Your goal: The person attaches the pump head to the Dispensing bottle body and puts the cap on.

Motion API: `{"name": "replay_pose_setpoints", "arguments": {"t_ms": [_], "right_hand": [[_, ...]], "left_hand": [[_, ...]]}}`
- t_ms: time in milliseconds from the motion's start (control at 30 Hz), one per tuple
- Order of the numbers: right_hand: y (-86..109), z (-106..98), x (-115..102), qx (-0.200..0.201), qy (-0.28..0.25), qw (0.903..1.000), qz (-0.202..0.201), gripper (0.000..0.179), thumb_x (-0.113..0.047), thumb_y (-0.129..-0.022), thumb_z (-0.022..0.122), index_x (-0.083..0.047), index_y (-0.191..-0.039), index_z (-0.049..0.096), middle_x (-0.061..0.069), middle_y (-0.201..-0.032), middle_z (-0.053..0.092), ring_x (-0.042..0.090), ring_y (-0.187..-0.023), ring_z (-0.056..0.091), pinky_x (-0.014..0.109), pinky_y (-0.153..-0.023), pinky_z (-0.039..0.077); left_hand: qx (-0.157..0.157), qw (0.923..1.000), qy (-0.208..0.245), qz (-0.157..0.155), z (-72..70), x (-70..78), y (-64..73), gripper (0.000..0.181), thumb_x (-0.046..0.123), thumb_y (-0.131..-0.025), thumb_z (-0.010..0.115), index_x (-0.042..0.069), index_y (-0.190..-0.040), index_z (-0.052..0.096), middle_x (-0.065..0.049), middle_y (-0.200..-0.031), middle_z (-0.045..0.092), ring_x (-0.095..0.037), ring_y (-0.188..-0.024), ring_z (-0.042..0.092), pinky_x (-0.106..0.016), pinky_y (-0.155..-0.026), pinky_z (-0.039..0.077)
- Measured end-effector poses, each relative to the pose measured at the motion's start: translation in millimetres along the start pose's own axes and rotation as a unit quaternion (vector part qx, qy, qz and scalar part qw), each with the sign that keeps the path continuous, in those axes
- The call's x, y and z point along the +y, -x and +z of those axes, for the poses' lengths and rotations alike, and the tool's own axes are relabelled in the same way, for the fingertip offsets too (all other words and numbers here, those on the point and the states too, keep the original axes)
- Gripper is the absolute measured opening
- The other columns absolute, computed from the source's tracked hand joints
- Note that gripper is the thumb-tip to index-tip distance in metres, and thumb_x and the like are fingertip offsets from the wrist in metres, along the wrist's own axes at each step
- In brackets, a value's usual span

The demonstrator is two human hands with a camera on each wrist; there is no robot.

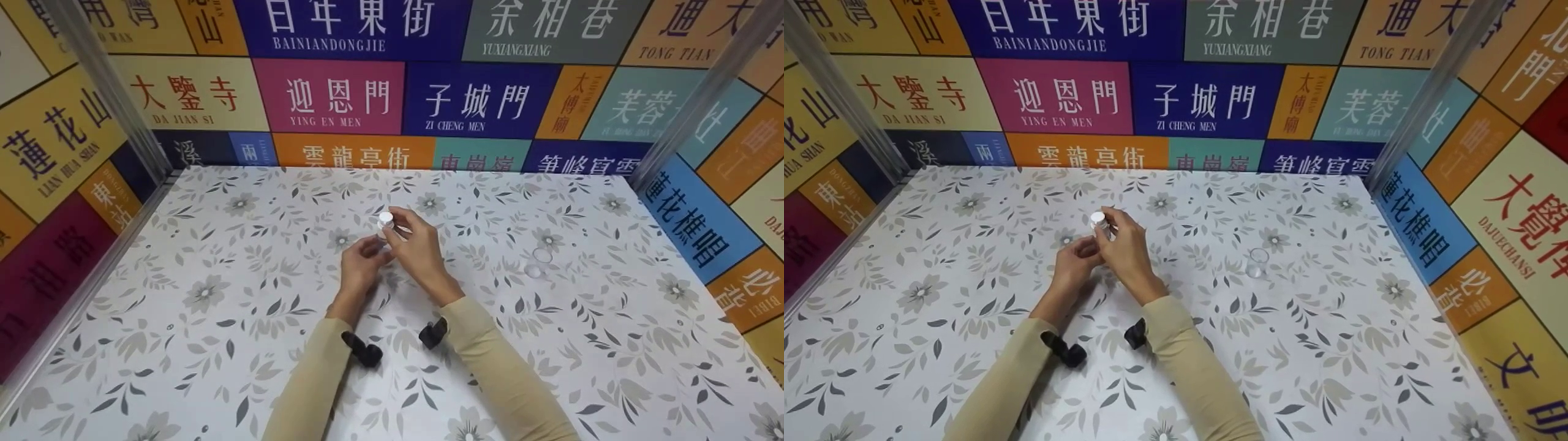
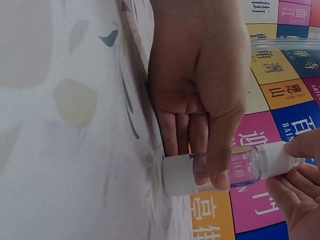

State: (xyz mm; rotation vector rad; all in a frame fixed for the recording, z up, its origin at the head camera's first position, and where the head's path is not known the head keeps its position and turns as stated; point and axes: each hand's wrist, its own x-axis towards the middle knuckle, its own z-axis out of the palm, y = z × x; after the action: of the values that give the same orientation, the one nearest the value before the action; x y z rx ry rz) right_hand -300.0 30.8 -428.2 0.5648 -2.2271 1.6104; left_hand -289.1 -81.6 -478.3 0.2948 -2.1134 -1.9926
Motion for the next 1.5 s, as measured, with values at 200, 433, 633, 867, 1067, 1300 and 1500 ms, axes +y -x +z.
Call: {"name": "replay_pose_setpoints", "arguments": {"t_ms": [200,433,633,867,1067,1300,1500], "right_hand": [[0.5,0.9,0.7,0.005,-0.001,1.0000,-0.002,0.035,-0.003,-0.088,0.073,0.004,-0.122,0.065,0.022,-0.114,0.073,0.032,-0.110,0.071,0.033,-0.094,0.059],[0.1,-0.4,-1.8,0.004,-0.001,1.0000,0.006,0.038,-0.006,-0.089,0.073,0.002,-0.124,0.064,0.021,-0.121,0.070,0.032,-0.115,0.069,0.031,-0.098,0.057],[-0.2,0.4,-0.4,0.001,0.000,1.0000,-0.007,0.033,-0.001,-0.090,0.070,0.004,-0.122,0.065,0.022,-0.117,0.071,0.032,-0.112,0.070,0.031,-0.096,0.058],[0.5,0.6,1.0,-0.005,0.003,0.9999,-0.009,0.036,-0.002,-0.089,0.072,0.007,-0.123,0.063,0.022,-0.117,0.071,0.033,-0.112,0.070,0.036,-0.096,0.058],[1.7,-0.4,1.0,-0.011,-0.007,0.9999,0.001,0.039,-0.006,-0.089,0.073,0.002,-0.125,0.063,0.020,-0.124,0.069,0.032,-0.119,0.067,0.034,-0.099,0.056],[1.4,-0.7,4.0,-0.013,0.021,0.9992,-0.031,0.037,-0.001,-0.090,0.069,0.007,-0.126,0.062,0.023,-0.120,0.070,0.033,-0.114,0.070,0.032,-0.096,0.058],[1.2,-2.8,1.9,-0.018,0.023,0.9991,-0.029,0.041,-0.003,-0.089,0.073,0.007,-0.126,0.062,0.024,-0.119,0.070,0.035,-0.113,0.070,0.038,-0.096,0.059]], "left_hand": [[-0.001,1.0000,-0.008,0.001,-0.7,0.1,0.0,0.043,0.001,-0.080,0.079,-0.007,-0.120,0.066,-0.025,-0.118,0.072,-0.036,-0.117,0.067,-0.034,-0.096,0.058],[-0.004,0.9999,-0.012,-0.010,-0.7,2.4,0.1,0.044,-0.001,-0.081,0.078,-0.006,-0.123,0.065,-0.024,-0.120,0.071,-0.035,-0.118,0.067,-0.035,-0.099,0.056],[-0.002,1.0000,-0.003,-0.001,0.1,2.7,0.5,0.043,-0.003,-0.081,0.077,-0.008,-0.122,0.065,-0.025,-0.118,0.071,-0.036,-0.117,0.068,-0.035,-0.098,0.057],[-0.003,1.0000,-0.005,-0.002,-0.6,0.3,-0.8,0.043,-0.002,-0.081,0.077,-0.007,-0.122,0.065,-0.025,-0.120,0.070,-0.036,-0.118,0.067,-0.035,-0.099,0.057],[-0.003,1.0000,-0.004,0.006,-0.1,-0.6,-0.5,0.038,-0.003,-0.082,0.075,-0.008,-0.119,0.066,-0.025,-0.119,0.071,-0.036,-0.117,0.068,-0.035,-0.096,0.058],[-0.005,1.0000,-0.001,-0.003,1.1,0.1,-0.7,0.039,-0.004,-0.082,0.075,-0.007,-0.119,0.066,-0.024,-0.118,0.071,-0.035,-0.116,0.068,-0.034,-0.096,0.058],[-0.007,0.9999,-0.004,-0.014,0.0,0.3,-1.0,0.041,-0.001,-0.082,0.077,-0.006,-0.121,0.065,-0.023,-0.122,0.070,-0.034,-0.119,0.067,-0.034,-0.098,0.057]]}}
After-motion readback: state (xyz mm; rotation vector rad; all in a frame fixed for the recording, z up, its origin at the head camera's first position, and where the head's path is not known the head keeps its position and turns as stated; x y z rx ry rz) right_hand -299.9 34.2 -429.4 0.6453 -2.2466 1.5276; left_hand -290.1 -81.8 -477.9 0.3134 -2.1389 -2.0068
